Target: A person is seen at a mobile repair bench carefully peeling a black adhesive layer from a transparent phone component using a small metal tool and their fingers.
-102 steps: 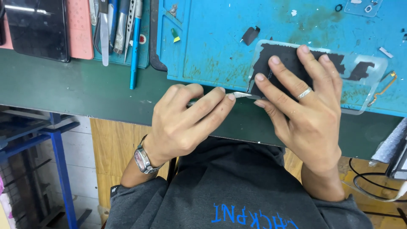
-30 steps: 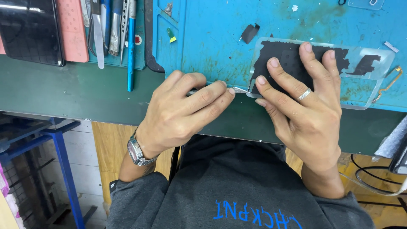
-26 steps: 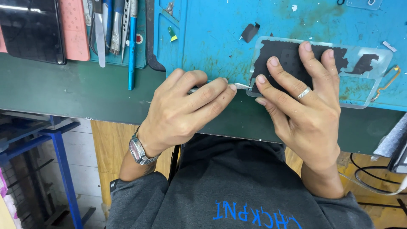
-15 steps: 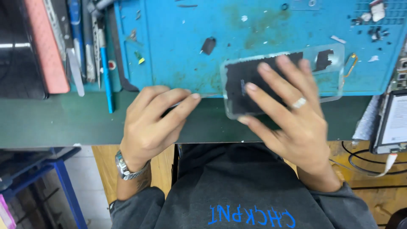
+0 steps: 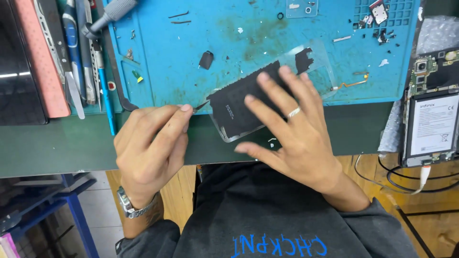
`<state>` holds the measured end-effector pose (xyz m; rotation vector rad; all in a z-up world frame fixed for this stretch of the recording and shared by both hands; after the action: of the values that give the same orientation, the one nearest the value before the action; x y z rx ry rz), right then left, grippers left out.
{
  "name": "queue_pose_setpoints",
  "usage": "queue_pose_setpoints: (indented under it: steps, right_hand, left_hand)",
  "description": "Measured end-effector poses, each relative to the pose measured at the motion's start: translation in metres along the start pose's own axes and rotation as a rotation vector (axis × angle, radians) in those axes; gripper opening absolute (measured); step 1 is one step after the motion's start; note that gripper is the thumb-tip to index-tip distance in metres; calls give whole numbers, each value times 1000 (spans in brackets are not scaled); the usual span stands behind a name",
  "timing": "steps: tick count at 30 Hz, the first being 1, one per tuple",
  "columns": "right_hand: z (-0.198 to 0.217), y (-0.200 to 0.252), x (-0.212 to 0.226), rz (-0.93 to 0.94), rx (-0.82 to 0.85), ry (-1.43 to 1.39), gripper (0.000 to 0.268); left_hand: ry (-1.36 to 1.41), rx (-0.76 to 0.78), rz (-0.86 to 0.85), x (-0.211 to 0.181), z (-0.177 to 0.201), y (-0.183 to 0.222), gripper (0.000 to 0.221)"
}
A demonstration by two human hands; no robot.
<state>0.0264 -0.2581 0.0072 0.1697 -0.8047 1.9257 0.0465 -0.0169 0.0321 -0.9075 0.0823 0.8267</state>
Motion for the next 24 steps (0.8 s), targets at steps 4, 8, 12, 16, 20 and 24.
queue_pose_setpoints:
  steps: [4,8,12,16,20,24]
  right_hand:
    - [-21,2,11,51,101,75,101]
    - [-26,-4,24,144,141,-28,80]
    - [-13,-8,14,172,196,-148,89]
    - [24,9,-26,32,-13,-49,62]
    - [39,17,-42,47,-72,261,25]
    - [42,25,-45,9,-66,314,34]
  left_hand:
    - [-3,-26,-4,-2,-2,-2,17]
    - [9,-11,-4,-6,-5,-4,16]
    - [-7,-1,5,-7,-1,-3,16]
    - [-37,-16,22,-2,6,10,18]
    - [-25,25,13,-4,-7,12,19]
    - [-285,210,-18,-14,-38,18,59]
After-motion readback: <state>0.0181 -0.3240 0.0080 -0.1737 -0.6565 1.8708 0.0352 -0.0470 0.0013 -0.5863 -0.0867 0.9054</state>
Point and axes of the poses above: each hand's wrist, its own y-axis away from the middle knuckle, its own z-axis out of the back of the hand, x = y × z, the point moved 3 cm from there along -y, towards the middle knuckle, and after that the axes turned 13 degrees about -x, right-handed, at the moved point
